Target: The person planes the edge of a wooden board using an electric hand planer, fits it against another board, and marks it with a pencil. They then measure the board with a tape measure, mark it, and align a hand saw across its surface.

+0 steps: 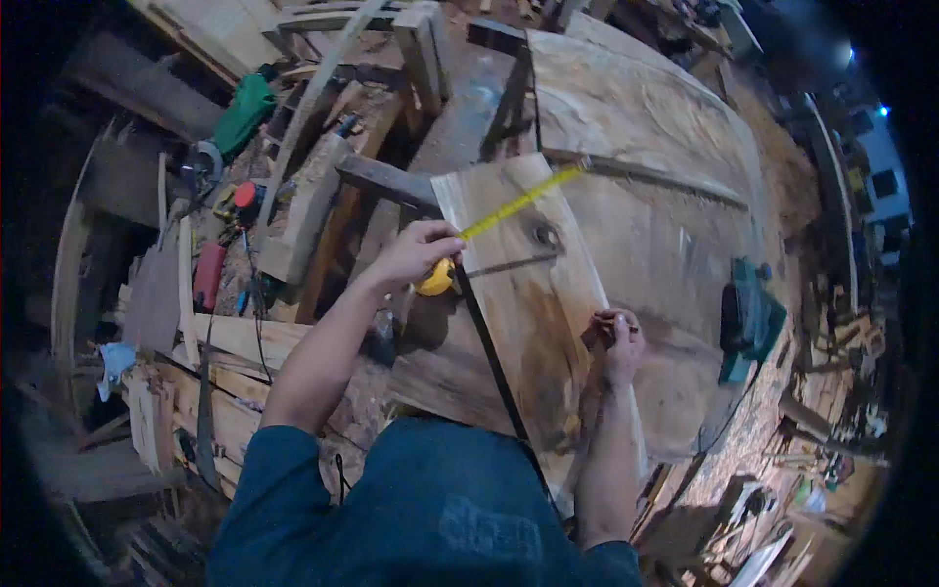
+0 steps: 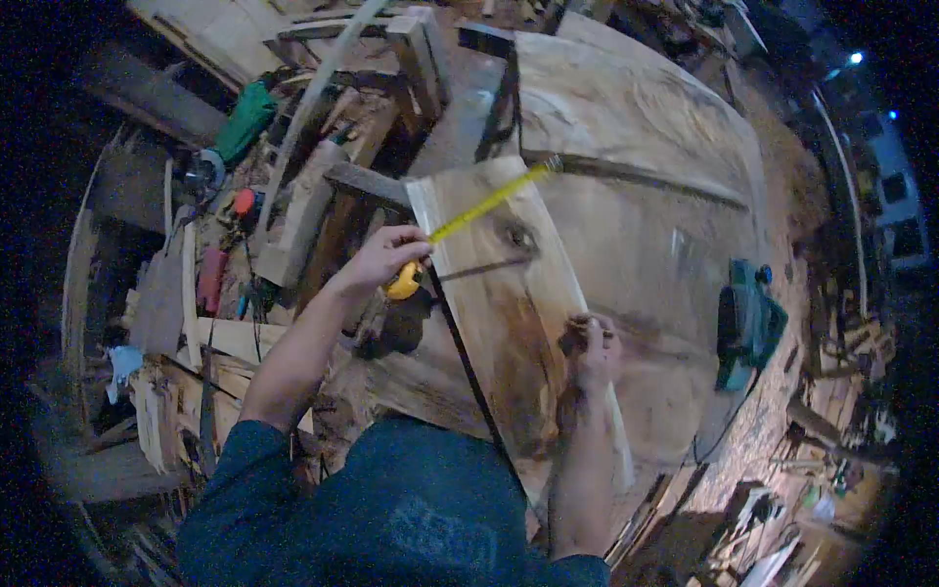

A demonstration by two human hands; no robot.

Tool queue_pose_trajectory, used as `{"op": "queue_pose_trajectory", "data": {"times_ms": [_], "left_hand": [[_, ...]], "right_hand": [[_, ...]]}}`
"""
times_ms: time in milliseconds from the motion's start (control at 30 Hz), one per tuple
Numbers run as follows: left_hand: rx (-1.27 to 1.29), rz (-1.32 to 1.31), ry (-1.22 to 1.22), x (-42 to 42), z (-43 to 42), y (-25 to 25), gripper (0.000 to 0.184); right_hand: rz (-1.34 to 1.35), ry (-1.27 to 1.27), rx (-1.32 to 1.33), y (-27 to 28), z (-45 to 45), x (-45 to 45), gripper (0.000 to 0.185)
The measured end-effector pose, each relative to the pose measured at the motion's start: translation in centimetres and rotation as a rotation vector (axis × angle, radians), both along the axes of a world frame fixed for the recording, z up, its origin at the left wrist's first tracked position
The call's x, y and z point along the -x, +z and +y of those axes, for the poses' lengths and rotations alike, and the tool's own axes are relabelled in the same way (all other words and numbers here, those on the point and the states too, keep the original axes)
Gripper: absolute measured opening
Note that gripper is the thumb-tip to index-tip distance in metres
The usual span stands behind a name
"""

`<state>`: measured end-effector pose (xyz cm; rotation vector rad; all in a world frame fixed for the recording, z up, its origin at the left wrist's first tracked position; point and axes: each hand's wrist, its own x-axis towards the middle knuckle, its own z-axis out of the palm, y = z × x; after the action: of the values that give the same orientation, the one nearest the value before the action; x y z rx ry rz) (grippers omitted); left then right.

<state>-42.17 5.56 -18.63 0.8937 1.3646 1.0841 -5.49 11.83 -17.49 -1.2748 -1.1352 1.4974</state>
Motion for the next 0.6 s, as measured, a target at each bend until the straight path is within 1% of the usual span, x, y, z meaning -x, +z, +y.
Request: {"op": "queue_pose_trajectory", "data": {"times_ms": [33,67,100,133,167,200,267,300,333,367,433,500,533,600], "left_hand": [[-0.023,-0.085,0.030,-1.3,-0.8,1.3,0.017],[0.047,-0.114,0.080,-2.8,-1.8,3.5,0.016],[0.039,-0.123,0.071,-4.0,-2.8,2.7,0.017],[0.031,-0.131,0.062,-4.9,-4.1,1.8,0.018],[0.021,-0.137,0.053,-6.0,-5.5,1.1,0.018],[0.082,-0.155,-0.017,-7.3,-7.3,1.8,0.019],[0.244,-0.233,-0.047,-10.6,-11.4,1.5,0.021],[0.275,-0.284,-0.037,-12.6,-13.3,2.0,0.022],[0.305,-0.332,-0.023,-14.5,-15.2,2.5,0.023],[0.317,-0.389,-0.058,-16.3,-16.8,2.4,0.023],[0.347,-0.498,-0.123,-19.7,-20.1,1.6,0.025],[0.327,-0.445,-0.161,-23.5,-22.4,0.7,0.025],[0.317,-0.415,-0.180,-25.4,-23.0,0.0,0.026],[0.356,-0.520,-0.201,-28.8,-23.9,-2.5,0.025]], "right_hand": [[-0.064,-0.047,-0.089,-0.6,-1.1,-2.2,0.023],[-0.129,-0.089,-0.180,-1.5,-2.2,-5.0,0.022],[-0.252,-0.116,-0.199,-1.2,-3.6,-7.5,0.022],[-0.375,-0.145,-0.213,-0.4,-5.0,-9.5,0.023],[-0.553,-0.161,-0.149,1.2,-6.7,-11.9,0.024],[-0.726,-0.175,-0.083,2.4,-8.3,-14.0,0.025],[-0.888,-0.095,-0.210,3.0,-10.8,-18.7,0.024],[-0.962,-0.050,-0.276,3.2,-12.0,-20.7,0.025],[-1.054,0.004,-0.226,3.6,-13.3,-21.7,0.027],[-1.016,0.057,-0.203,3.8,-14.7,-22.3,0.030],[-0.933,0.169,-0.150,5.8,-18.7,-20.4,0.036],[-1.008,0.380,-0.405,3.1,-22.0,-22.0,0.060],[-1.017,0.414,-0.474,2.8,-22.9,-22.0,0.067],[-1.033,0.482,-0.611,2.4,-24.1,-21.8,0.081]]}}
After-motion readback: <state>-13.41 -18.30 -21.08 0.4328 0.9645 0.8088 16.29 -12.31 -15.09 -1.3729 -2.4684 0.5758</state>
